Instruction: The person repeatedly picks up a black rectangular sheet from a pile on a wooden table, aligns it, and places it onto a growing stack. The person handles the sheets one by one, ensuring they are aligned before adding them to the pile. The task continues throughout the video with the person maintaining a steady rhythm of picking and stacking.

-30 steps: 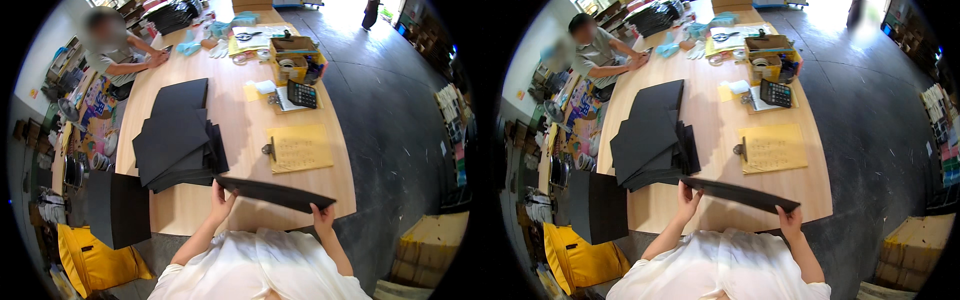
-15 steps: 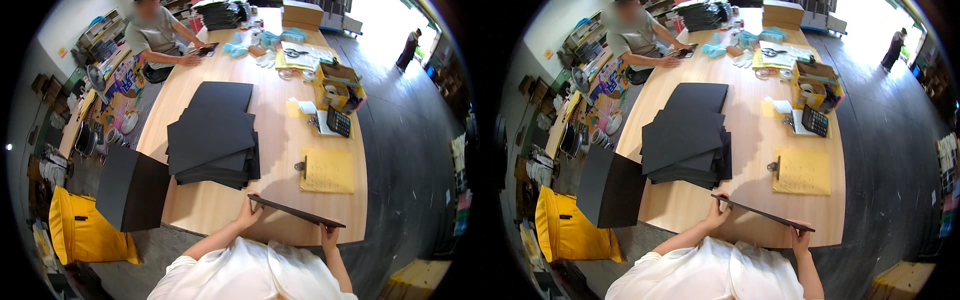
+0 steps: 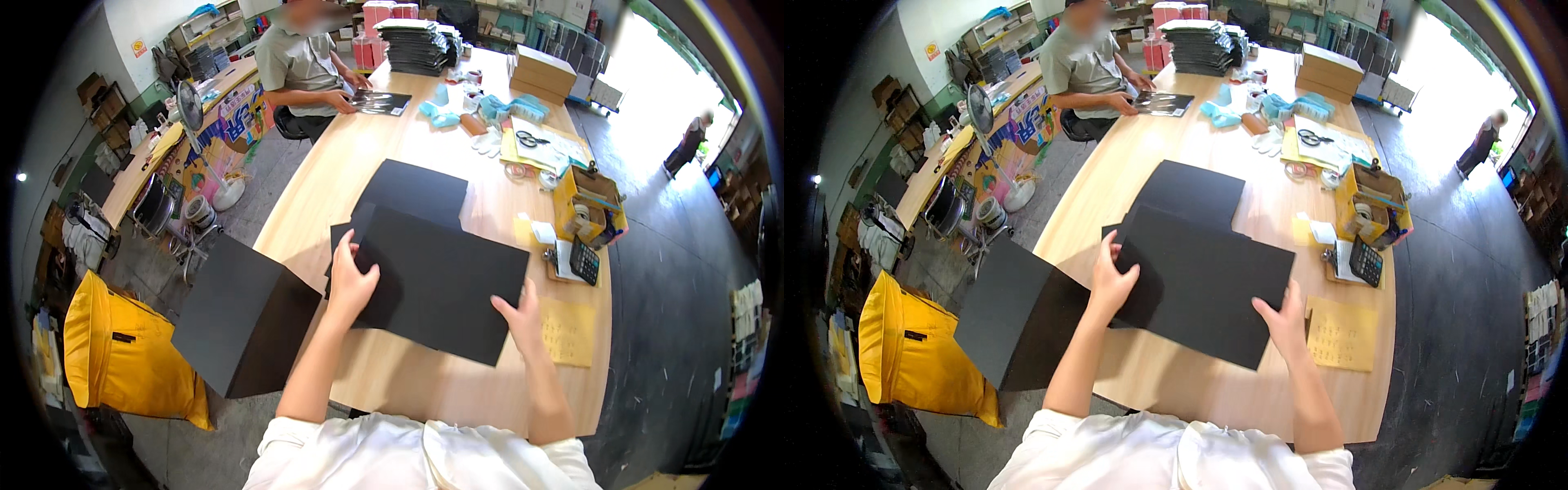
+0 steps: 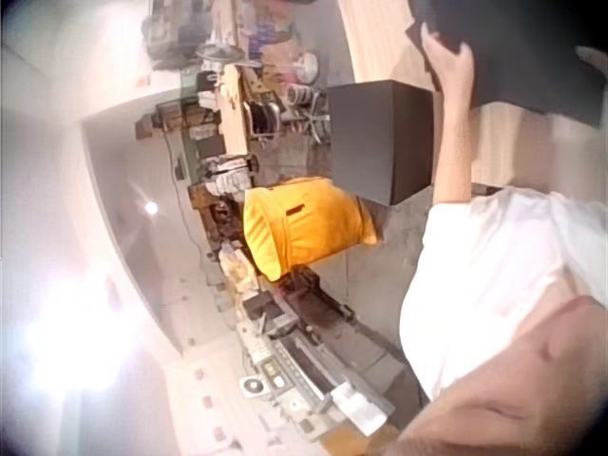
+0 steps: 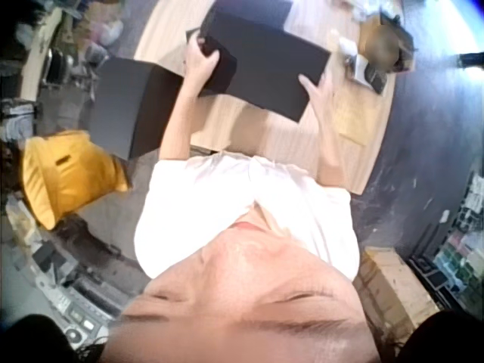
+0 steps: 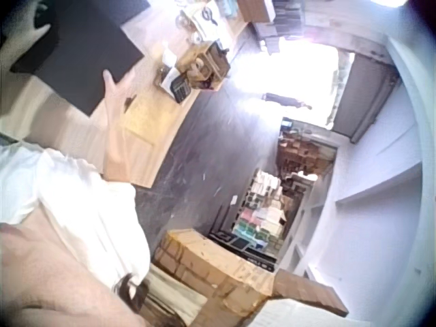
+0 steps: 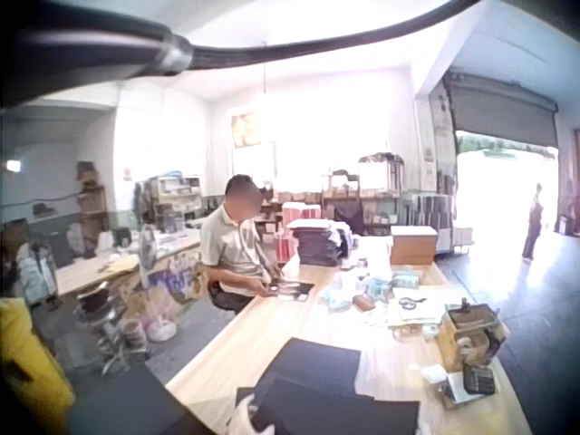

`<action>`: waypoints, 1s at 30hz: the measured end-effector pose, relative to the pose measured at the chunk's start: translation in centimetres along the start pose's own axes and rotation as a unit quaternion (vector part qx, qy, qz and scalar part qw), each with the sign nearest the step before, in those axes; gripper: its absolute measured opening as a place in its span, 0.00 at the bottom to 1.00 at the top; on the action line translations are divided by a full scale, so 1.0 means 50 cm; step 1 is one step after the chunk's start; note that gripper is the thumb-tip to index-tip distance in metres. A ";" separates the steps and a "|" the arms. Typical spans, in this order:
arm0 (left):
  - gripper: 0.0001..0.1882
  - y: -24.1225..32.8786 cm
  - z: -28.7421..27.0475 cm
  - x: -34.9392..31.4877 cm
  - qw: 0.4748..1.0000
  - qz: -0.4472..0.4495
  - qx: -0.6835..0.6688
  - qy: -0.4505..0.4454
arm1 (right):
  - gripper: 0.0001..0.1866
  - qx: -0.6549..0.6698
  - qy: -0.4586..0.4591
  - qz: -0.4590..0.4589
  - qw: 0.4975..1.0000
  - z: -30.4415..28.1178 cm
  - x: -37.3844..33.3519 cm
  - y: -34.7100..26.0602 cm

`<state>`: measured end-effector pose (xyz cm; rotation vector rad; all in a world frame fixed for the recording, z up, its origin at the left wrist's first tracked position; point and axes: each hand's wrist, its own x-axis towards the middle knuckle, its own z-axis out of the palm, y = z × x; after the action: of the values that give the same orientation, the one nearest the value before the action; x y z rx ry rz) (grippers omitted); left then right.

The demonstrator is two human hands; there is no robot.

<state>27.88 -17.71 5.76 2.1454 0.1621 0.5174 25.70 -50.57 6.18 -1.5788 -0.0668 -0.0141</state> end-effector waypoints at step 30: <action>0.33 -0.139 0.052 0.068 0.931 0.160 0.310 -0.106 | 0.38 -0.651 -0.139 -0.056 0.744 0.242 0.093 0.067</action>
<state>32.56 -14.53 -0.12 2.8570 -0.1756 0.4493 30.10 -38.34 2.98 -2.9880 -0.4734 0.1064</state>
